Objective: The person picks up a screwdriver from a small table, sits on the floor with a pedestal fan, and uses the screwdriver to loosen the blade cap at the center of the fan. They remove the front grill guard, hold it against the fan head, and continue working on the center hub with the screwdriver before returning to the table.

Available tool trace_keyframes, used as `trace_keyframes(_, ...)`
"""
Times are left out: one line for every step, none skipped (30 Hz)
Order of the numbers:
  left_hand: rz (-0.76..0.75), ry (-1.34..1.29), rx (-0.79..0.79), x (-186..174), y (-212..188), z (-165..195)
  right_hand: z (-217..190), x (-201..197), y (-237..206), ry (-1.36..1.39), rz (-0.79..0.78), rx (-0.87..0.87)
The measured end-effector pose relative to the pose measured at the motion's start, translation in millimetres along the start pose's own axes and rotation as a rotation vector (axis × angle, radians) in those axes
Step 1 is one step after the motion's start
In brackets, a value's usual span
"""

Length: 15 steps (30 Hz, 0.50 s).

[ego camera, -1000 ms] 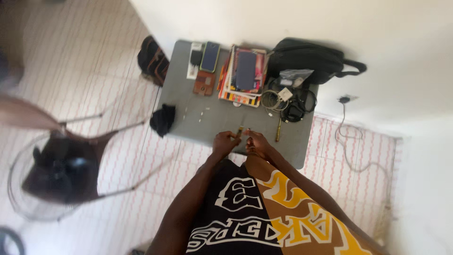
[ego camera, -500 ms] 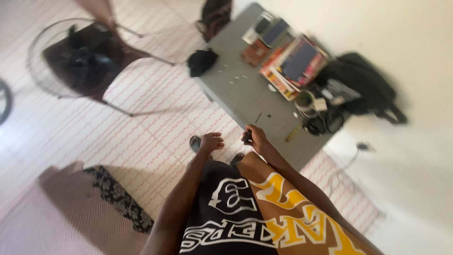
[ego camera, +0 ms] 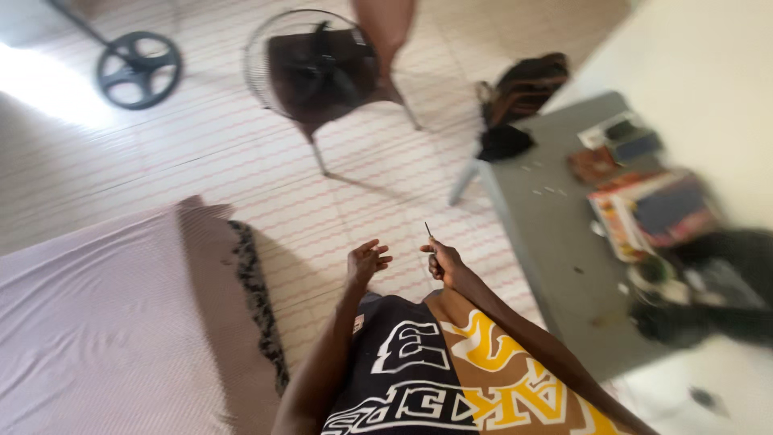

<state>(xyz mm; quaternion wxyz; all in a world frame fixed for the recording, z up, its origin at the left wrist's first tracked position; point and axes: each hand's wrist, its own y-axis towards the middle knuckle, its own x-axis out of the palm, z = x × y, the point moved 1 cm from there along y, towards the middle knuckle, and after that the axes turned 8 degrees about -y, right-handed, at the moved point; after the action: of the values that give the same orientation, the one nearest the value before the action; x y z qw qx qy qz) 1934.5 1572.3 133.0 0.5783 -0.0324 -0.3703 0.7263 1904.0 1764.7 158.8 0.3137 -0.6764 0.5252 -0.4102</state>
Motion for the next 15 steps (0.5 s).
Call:
trace_keyframes(0.030,0.008,0.014,-21,1,11,-3,23,10,-0.007,-0.008,0.009)
trace_keyframes(0.058,0.016,0.027,-41,1,22,-6,46,19,-0.014,-0.014,0.017)
trace_keyframes(0.084,0.022,0.042,-60,3,35,-11,68,30,-0.022,-0.018,0.022)
trace_keyframes(0.081,0.031,0.061,-78,6,46,-14,91,39,-0.029,-0.022,0.009)
trace_keyframes(0.079,0.042,0.079,-97,7,57,-17,115,48,-0.034,-0.028,-0.002)
trace_keyframes(0.078,0.050,0.097,-114,10,68,-21,137,57,-0.042,-0.034,-0.013)
trace_keyframes(0.080,0.075,0.095,-130,14,81,-28,159,66,-0.056,-0.054,-0.002)
trace_keyframes(0.083,0.097,0.089,-146,18,93,-33,180,75,-0.072,-0.073,0.015)
trace_keyframes(0.090,0.119,0.078,-162,19,103,-38,202,82,-0.087,-0.093,0.035)
trace_keyframes(0.110,0.086,0.070,-176,22,112,-42,220,92,-0.111,-0.087,0.046)
trace_keyframes(0.128,0.056,0.070,-189,28,124,-49,239,101,-0.135,-0.085,0.050)
trace_keyframes(0.145,0.026,0.071,-203,35,137,-59,258,111,-0.160,-0.082,0.052)
trace_keyframes(0.170,0.027,0.117,-218,40,149,-69,276,122,-0.185,-0.104,0.042)
trace_keyframes(0.193,0.028,0.154,-231,44,157,-76,293,131,-0.207,-0.121,0.039)
trace_keyframes(0.215,0.029,0.191,-243,49,165,-83,308,140,-0.229,-0.136,0.035)
